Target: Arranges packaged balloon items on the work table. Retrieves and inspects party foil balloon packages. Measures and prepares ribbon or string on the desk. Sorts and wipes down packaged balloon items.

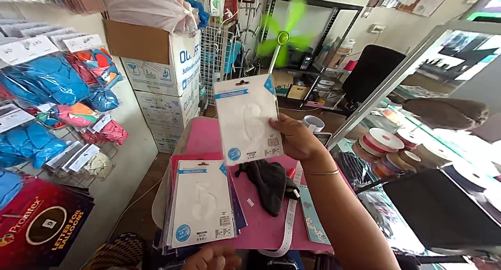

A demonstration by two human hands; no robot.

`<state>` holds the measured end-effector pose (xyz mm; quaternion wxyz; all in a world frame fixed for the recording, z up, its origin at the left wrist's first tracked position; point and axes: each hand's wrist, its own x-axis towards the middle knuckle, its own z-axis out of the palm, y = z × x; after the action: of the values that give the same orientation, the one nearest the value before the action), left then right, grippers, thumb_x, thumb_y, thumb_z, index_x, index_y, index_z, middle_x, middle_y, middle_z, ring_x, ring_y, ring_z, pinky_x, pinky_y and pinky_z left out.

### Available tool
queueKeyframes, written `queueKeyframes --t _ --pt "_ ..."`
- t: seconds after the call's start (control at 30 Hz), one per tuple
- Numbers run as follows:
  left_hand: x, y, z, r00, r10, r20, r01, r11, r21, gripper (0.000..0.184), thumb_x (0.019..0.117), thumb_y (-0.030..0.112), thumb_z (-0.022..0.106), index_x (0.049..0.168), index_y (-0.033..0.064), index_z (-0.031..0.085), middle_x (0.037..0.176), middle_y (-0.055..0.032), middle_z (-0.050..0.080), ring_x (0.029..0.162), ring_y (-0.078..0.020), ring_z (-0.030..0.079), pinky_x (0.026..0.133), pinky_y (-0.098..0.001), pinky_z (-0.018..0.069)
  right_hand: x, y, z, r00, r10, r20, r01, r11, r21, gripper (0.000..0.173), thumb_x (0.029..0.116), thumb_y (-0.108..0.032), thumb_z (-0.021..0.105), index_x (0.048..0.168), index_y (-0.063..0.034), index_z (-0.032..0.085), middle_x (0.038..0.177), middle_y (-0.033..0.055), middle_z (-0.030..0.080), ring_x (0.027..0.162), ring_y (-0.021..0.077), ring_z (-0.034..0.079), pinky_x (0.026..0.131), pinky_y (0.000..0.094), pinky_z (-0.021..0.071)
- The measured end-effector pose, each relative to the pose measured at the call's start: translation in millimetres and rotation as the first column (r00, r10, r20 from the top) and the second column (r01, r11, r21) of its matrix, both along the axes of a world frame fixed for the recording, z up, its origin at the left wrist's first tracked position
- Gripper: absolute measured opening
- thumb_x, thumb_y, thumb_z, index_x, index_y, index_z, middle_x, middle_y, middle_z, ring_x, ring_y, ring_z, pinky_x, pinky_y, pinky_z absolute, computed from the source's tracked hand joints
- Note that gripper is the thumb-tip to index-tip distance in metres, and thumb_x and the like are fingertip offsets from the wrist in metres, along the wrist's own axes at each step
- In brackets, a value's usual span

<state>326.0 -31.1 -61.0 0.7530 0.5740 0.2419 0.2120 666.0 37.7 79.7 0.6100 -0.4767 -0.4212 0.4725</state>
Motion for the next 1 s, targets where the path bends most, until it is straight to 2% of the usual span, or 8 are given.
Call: queueKeyframes --t 0.17,0.3,0.37,0.5,0.63,0.73,0.83,1.0 --pt "3.4 19.7 29.3 0.951 0.262 0.167 -0.263 0.965 -0.019 0.046 0.1097 0.034 0.039 0.145 0.0052 0.047 0.133 -0.0096 0.067 0.113 -0.0238 0.070 0.091 -0.0397 0.0594 -36.0 -32.6 19.3 0.985 0.173 0.006 -0.173 0.981 0.084 0.026 0.1093 -0.013 0.041 0.126 -0.0095 0.061 0.098 0.0086 0.074 0.086 0.0155 0.074 0.080 0.0346 0.0636" --pt "14.1 25.7 47.1 0.871 0.355 0.339 -0.336 0.935 -0.116 0.061 0.1020 0.050 0.054 0.145 0.0081 0.049 0.128 -0.0128 0.069 0.110 -0.0279 0.071 0.091 -0.0415 0.0607 -52.5 -46.8 20.3 0.966 0.259 -0.023 -0.255 0.961 0.107 0.025 0.1078 -0.010 0.044 0.123 -0.0083 0.063 0.098 0.0094 0.075 0.086 0.0152 0.074 0.081 0.0339 0.0636" --pt "22.7 22.8 52.8 0.843 0.352 0.406 -0.313 0.936 -0.161 0.057 0.1008 0.045 0.060 0.142 0.0065 0.049 0.126 -0.0167 0.069 0.109 -0.0307 0.071 0.092 -0.0433 0.0609 -58.5 -50.4 18.2 0.958 0.283 -0.040 -0.278 0.956 0.088 0.025 0.1073 -0.009 0.044 0.123 -0.0080 0.064 0.098 0.0093 0.075 0.087 0.0153 0.074 0.082 0.0339 0.0636" --pt "44.9 9.5 57.2 0.811 0.424 0.403 -0.364 0.905 -0.219 0.018 0.1040 0.006 0.052 0.119 0.0068 0.062 0.107 -0.0175 0.076 0.090 -0.0287 0.077 0.077 -0.0401 0.0656 -56.1 -58.6 6.1 0.957 0.269 0.110 -0.278 0.958 0.072 0.022 0.1076 -0.011 0.045 0.123 -0.0070 0.061 0.095 0.0031 0.072 0.081 0.0090 0.071 0.075 0.0279 0.0614" --pt "42.6 7.2 48.4 0.845 0.466 0.263 -0.420 0.882 -0.213 0.025 0.1060 -0.001 0.036 0.120 0.0086 0.054 0.105 -0.0124 0.077 0.088 -0.0258 0.078 0.076 -0.0375 0.0660 9.8 -97.9 -5.6 0.829 -0.118 0.547 0.013 0.981 0.193 0.038 0.1104 -0.022 0.040 0.142 -0.0062 0.054 0.122 0.0067 0.071 0.105 0.0132 0.070 0.091 0.0333 0.0576" --pt "41.9 8.5 37.7 0.892 0.425 0.157 -0.386 0.894 -0.228 0.026 0.1068 -0.001 0.034 0.124 0.0089 0.051 0.106 -0.0124 0.077 0.089 -0.0265 0.078 0.078 -0.0386 0.0658 68.1 -140.0 -35.6 0.560 -0.360 0.747 0.415 0.901 0.123 0.032 0.1081 -0.022 0.050 0.134 -0.0048 0.060 0.112 0.0122 0.072 0.096 0.0215 0.070 0.084 0.0434 0.0577" --pt "59.0 5.5 28.3 0.909 0.401 0.113 -0.355 0.888 -0.293 0.025 0.1076 0.001 0.033 0.126 0.0077 0.049 0.106 -0.0148 0.076 0.088 -0.0275 0.078 0.077 -0.0389 0.0657 95.4 -161.4 -71.4 0.444 -0.196 0.874 0.631 0.761 -0.150 0.030 0.1050 -0.018 0.058 0.127 0.0009 0.065 0.112 0.0239 0.069 0.101 0.0415 0.067 0.090 0.0649 0.0514" --pt "105.2 -1.1 24.7 0.907 0.412 0.086 -0.362 0.868 -0.341 0.024 0.1081 0.002 0.034 0.128 0.0042 0.048 0.106 -0.0178 0.075 0.089 -0.0278 0.077 0.076 -0.0374 0.0655 73.0 -172.4 -108.0 0.578 0.022 0.816 0.490 0.790 -0.368 0.030 0.1044 -0.020 0.057 0.125 -0.0003 0.067 0.110 0.0196 0.071 0.104 0.0336 0.068 0.096 0.0566 0.0508"
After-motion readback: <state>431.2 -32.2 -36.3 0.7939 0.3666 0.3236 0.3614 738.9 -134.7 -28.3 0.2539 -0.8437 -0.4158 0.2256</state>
